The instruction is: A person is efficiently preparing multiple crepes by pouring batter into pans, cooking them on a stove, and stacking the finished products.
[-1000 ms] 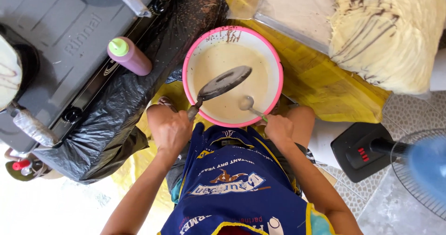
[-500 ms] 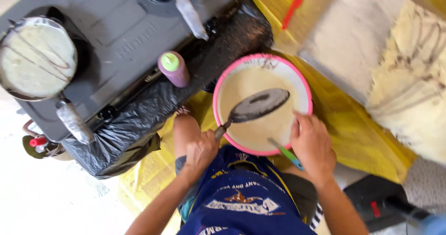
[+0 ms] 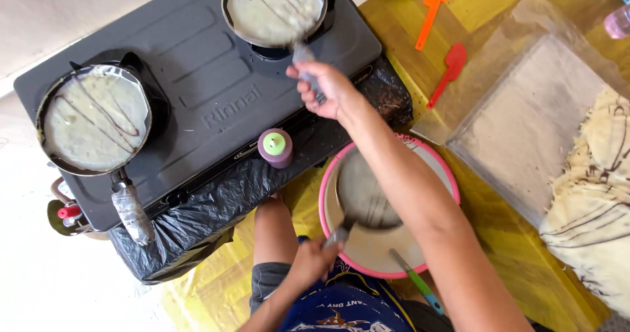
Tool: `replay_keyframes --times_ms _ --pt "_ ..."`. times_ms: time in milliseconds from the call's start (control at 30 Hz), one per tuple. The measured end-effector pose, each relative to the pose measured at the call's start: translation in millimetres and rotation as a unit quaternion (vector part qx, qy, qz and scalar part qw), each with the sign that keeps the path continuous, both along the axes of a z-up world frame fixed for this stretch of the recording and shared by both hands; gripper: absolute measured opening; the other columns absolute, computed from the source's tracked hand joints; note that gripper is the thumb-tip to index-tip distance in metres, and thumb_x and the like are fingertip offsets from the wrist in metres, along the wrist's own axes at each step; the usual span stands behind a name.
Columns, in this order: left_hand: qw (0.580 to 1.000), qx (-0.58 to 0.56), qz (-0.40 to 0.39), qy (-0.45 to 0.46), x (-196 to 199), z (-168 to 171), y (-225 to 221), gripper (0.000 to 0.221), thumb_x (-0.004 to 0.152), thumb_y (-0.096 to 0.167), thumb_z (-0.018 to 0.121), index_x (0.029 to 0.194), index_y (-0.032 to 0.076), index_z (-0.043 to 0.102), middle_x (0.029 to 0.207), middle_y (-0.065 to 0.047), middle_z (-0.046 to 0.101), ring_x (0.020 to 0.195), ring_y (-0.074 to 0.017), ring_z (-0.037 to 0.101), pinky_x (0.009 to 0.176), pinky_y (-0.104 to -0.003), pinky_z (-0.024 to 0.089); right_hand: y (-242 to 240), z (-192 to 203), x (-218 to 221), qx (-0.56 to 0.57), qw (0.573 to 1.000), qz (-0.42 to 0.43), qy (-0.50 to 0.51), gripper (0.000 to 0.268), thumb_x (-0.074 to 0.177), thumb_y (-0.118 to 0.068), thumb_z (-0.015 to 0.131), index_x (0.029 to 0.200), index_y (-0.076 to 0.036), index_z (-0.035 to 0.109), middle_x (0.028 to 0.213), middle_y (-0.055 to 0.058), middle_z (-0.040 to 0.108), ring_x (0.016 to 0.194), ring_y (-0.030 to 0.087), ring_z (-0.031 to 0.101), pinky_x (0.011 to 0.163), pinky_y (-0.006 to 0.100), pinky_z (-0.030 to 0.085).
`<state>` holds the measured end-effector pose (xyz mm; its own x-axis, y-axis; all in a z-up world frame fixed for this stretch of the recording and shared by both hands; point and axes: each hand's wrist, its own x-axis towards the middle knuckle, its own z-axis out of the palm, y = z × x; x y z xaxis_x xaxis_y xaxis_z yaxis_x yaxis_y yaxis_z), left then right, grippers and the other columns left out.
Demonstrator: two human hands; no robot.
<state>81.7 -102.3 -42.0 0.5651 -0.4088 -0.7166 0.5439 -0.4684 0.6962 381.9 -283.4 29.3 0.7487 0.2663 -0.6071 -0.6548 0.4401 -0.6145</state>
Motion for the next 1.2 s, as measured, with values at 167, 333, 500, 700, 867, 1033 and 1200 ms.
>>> replay_keyframes --times_ms 167,333,500,700,867,1033,1200 --pt "0.98 -0.107 0.123 -0.111 116.6 29.3 -44.2 0.054 0.095 0.045 0.057 0.054 0.009 0.058 0.046 -0.005 0.057 0.036 -0.0152 0.052 0.04 -0.028 0.039 -58.9 80.8 -49.9 0.081 0.993 -0.04 -0.071 0.029 0.09 -0.03 0.07 0.113 -0.012 0.067 0.053 -0.009 0.036 0.04 0.004 0.034 0.037 0.019 0.021" --pt "0.897 -0.18 0.378 -0.143 237.9 42.0 -85.3 0.046 0.091 0.046 0.062 0.066 0.008 0.057 0.052 -0.01 0.058 0.033 -0.0189 0.048 0.033 -0.033 0.036 -151.2 108.9 -171.2 0.048 0.983 -0.088 -0.157 0.059 0.101 -0.041 0.051 0.153 -0.012 0.048 0.052 -0.003 0.037 0.039 0.009 0.035 0.035 0.025 0.026" --pt "0.847 -0.172 0.497 -0.071 308.6 1.0 -94.8 0.042 0.087 0.047 0.068 0.076 0.007 0.059 0.057 -0.011 0.061 0.037 -0.0206 0.055 0.029 -0.031 0.032 -224.9 52.1 -314.6 0.025 0.979 -0.123 -0.158 0.059 0.1 -0.027 0.05 0.155 -0.005 0.041 0.056 -0.004 0.051 0.04 0.008 0.042 0.035 0.022 0.034" --pt "0.848 -0.232 0.475 -0.039 299.0 24.0 -89.5 0.026 0.093 0.034 0.073 0.082 0.018 0.057 0.064 0.0 0.057 0.048 -0.012 0.054 0.037 -0.024 0.039 -246.8 7.3 -435.7 0.107 0.96 -0.251 -0.062 0.061 0.094 -0.025 0.061 0.149 -0.005 0.045 0.057 0.006 0.041 0.041 0.013 0.036 0.033 0.028 0.025" --pt "0.842 -0.253 0.475 0.023 286.4 26.3 -95.7 0.071 0.066 0.062 0.07 0.115 0.012 0.056 0.087 -0.016 0.063 0.075 -0.0336 0.07 0.063 -0.038 0.059 -306.4 7.1 -468.8 -0.199 0.9 -0.387 0.007 0.016 0.09 -0.016 0.064 0.1 -0.004 0.063 0.071 0.007 0.062 0.048 0.009 0.054 0.041 0.02 0.04" --pt "0.806 -0.426 0.379 0.156 202.6 -9.8 -79.5 0.058 0.08 0.075 0.052 0.07 0.018 0.047 0.094 -0.009 0.052 0.1 -0.0281 0.053 0.098 -0.046 0.044 -376.0 26.1 -448.3 -0.645 0.715 -0.229 0.144 0.061 0.101 -0.024 0.05 0.159 -0.012 0.037 0.098 0.017 0.057 0.063 0.029 0.05 0.056 0.05 0.038" --pt "0.937 -0.121 0.208 0.255 55.7 46.1 -102.1 0.09 0.101 0.075 0.026 0.147 0.0 0.048 0.123 -0.026 0.06 0.104 -0.0429 0.06 0.091 -0.057 0.051 -494.5 -117.3 -484.4 -0.948 0.146 0.094 0.267 0.095 0.084 -0.026 0.071 0.166 -0.015 0.026 0.096 -0.003 0.053 0.052 0.012 0.047 0.034 0.027 0.034"
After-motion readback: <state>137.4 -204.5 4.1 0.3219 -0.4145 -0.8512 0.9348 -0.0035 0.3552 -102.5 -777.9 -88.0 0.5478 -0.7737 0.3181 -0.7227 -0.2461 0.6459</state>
